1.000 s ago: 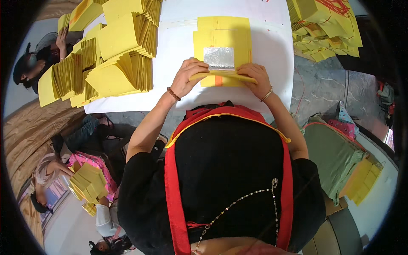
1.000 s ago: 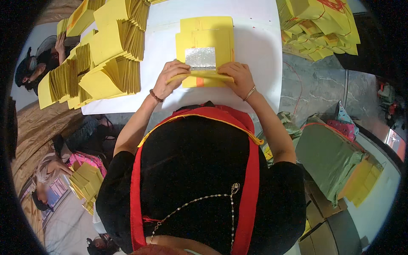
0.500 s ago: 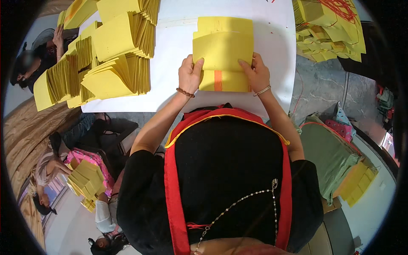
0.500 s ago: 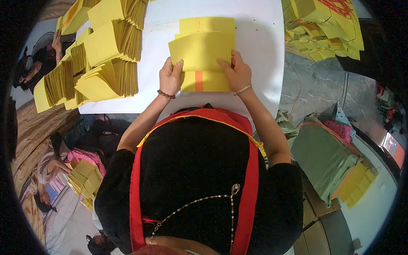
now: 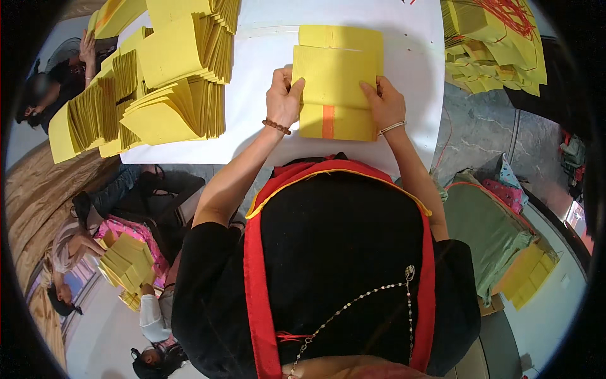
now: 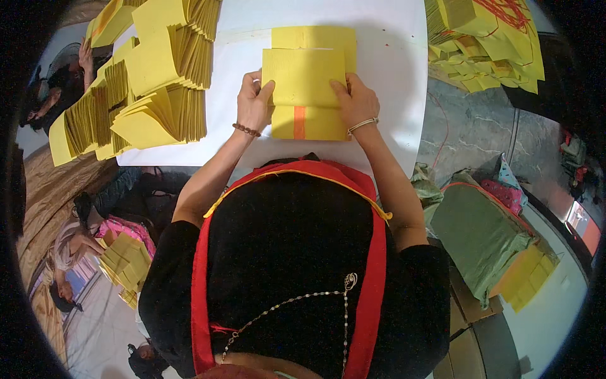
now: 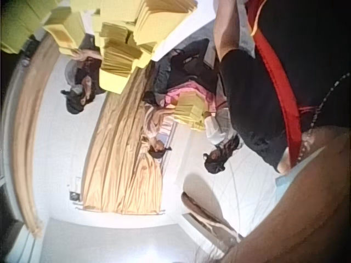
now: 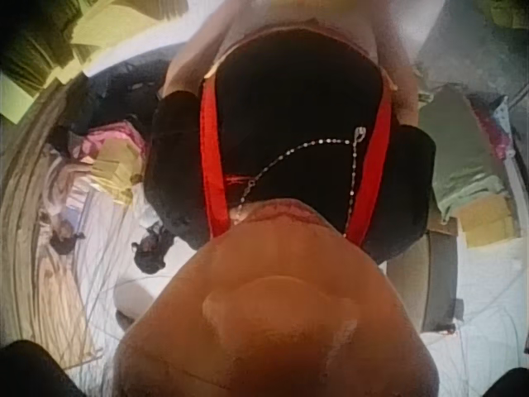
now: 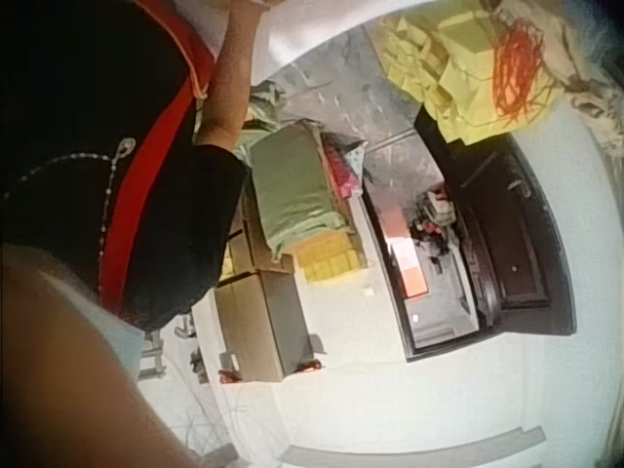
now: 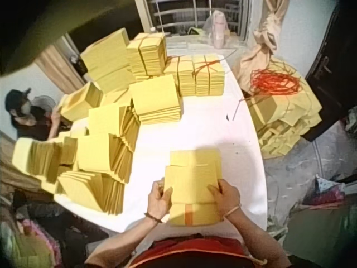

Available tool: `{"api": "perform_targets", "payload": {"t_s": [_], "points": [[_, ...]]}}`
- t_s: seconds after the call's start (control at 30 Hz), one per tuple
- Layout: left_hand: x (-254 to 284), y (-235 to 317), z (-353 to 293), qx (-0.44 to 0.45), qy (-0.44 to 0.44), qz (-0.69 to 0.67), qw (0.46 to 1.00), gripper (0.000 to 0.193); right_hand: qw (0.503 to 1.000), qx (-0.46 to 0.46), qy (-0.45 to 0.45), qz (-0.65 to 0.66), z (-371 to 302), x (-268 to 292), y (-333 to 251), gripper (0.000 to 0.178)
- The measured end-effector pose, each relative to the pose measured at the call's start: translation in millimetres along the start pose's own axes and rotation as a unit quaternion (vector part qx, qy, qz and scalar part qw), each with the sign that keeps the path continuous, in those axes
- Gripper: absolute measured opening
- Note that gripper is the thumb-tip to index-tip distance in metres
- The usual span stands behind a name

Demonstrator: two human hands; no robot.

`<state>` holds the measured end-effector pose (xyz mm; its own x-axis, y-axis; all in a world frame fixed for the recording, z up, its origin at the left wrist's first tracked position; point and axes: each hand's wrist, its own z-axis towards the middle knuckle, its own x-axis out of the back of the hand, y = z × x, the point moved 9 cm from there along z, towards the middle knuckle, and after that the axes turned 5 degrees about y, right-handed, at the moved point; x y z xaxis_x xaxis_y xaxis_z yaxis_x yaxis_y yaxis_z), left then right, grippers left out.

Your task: The person repeatedly takes sheets from a stack of paper by hand, folds each sheet, presses it flat, and stacks the folded papers on the table.

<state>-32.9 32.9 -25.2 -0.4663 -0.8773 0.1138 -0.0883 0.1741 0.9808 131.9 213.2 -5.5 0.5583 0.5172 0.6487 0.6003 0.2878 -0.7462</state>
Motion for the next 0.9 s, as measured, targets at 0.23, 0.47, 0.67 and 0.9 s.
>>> {"api": "perform_targets", "payload": {"t_s": [0.23, 0.47, 0.67, 0.9], "points": [[-6, 16, -1, 0.021, -0.037, 0.118, 0.992, 0.038, 0.998, -0.037, -0.025, -0.046, 7, -4, 3, 0.037], [-6, 12, 2, 0.052, -0.055, 0.109, 0.991, 0.039, 0.998, -0.021, 0.034, -0.054, 8, -1, 2, 0.036], [-33, 111, -36, -0.442, 0.034, 0.459, 0.77, 0.046, 0.997, -0.03, 0.022, -0.061, 8, -1, 5, 0.038], [-102, 60, -59, -0.446, -0.259, 0.445, 0.732, 0.06, 0.997, -0.039, 0.008, -0.073, 9, -4, 13, 0.038]]}}
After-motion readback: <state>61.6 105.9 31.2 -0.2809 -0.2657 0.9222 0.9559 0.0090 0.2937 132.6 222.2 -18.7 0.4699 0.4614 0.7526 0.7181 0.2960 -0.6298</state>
